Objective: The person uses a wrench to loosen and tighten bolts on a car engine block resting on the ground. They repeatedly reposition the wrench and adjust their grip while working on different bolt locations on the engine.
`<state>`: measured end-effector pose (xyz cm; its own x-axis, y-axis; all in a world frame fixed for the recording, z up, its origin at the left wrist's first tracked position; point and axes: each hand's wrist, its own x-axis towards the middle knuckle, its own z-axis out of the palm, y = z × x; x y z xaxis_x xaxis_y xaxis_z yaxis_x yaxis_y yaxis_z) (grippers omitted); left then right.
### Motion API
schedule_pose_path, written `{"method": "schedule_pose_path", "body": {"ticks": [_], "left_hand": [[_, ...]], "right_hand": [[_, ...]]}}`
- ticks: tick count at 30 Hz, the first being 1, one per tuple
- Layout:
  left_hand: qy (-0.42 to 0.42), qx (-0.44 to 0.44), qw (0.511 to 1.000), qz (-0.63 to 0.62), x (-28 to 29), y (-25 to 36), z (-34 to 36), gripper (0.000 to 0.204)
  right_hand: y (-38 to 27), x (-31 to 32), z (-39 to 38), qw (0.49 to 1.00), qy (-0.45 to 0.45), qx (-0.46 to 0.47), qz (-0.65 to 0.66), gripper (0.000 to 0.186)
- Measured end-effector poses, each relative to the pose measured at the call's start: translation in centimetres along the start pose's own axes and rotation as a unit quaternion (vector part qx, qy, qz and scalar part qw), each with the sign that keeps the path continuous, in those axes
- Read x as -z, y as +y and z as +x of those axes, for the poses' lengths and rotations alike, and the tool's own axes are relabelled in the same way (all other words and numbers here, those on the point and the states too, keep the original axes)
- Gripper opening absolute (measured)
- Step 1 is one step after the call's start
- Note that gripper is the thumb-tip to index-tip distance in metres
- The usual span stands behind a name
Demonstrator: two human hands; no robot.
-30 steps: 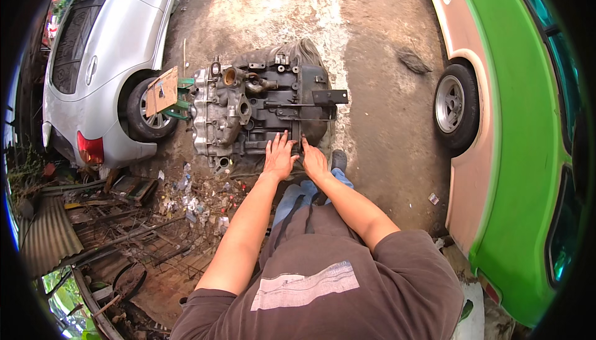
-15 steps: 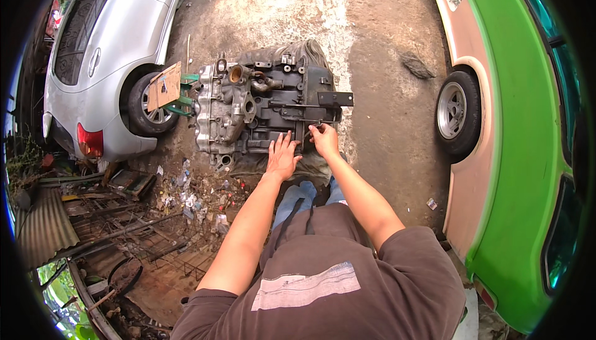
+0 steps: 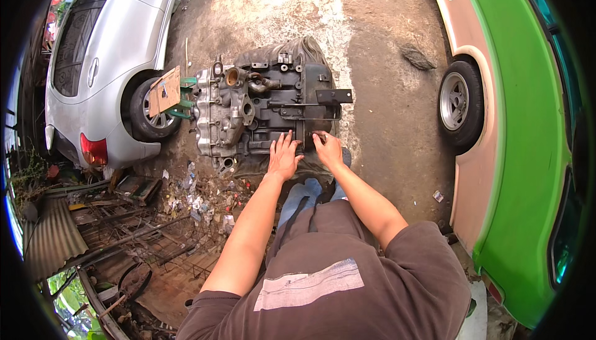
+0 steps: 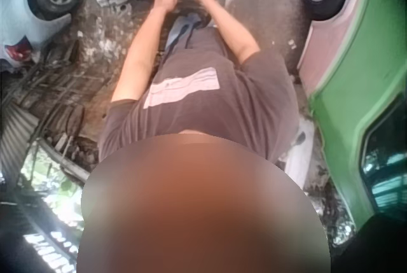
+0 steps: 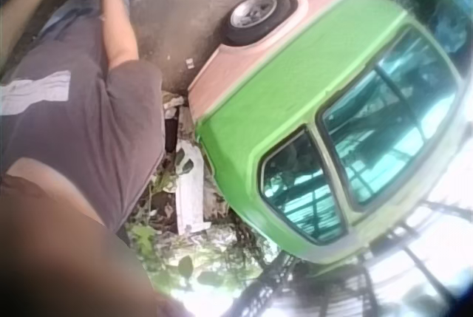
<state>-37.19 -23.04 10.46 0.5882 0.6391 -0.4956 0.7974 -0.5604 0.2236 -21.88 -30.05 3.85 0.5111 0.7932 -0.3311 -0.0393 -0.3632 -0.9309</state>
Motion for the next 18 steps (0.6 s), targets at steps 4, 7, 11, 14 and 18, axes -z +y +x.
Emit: {"method": "schedule_pose_path", "body": {"ticks": [4,7,11,14,18], "left_hand": [[-0.001,-0.003,1.000,-0.003,0.1,0.1,-0.1,0.051],[0.008,-0.004,1.000,-0.007,0.1,0.1,-0.1,0.052],[0.016,-0.008,1.000,-0.007,-0.2,-0.1,-0.1,0.052],[0.023,-0.014,1.000,-0.008,-0.4,-0.2,-0.1,0.052],[0.030,-0.019,0.999,-0.006,-0.7,-0.4,0.0,0.052]], "right_hand": [[0.3,-0.7,-1.4,1.000,0.005,-0.023,0.011,0.028],[0.7,-1.1,-2.1,0.999,0.005,0.032,-0.009,0.027],[1.7,-1.3,-3.0,0.984,-0.013,0.162,-0.073,0.025],[1.9,-1.3,-3.0,0.980,-0.018,0.179,-0.083,0.023],[1.5,-1.2,-0.6,0.989,-0.005,0.141,-0.043,0.023]]}}
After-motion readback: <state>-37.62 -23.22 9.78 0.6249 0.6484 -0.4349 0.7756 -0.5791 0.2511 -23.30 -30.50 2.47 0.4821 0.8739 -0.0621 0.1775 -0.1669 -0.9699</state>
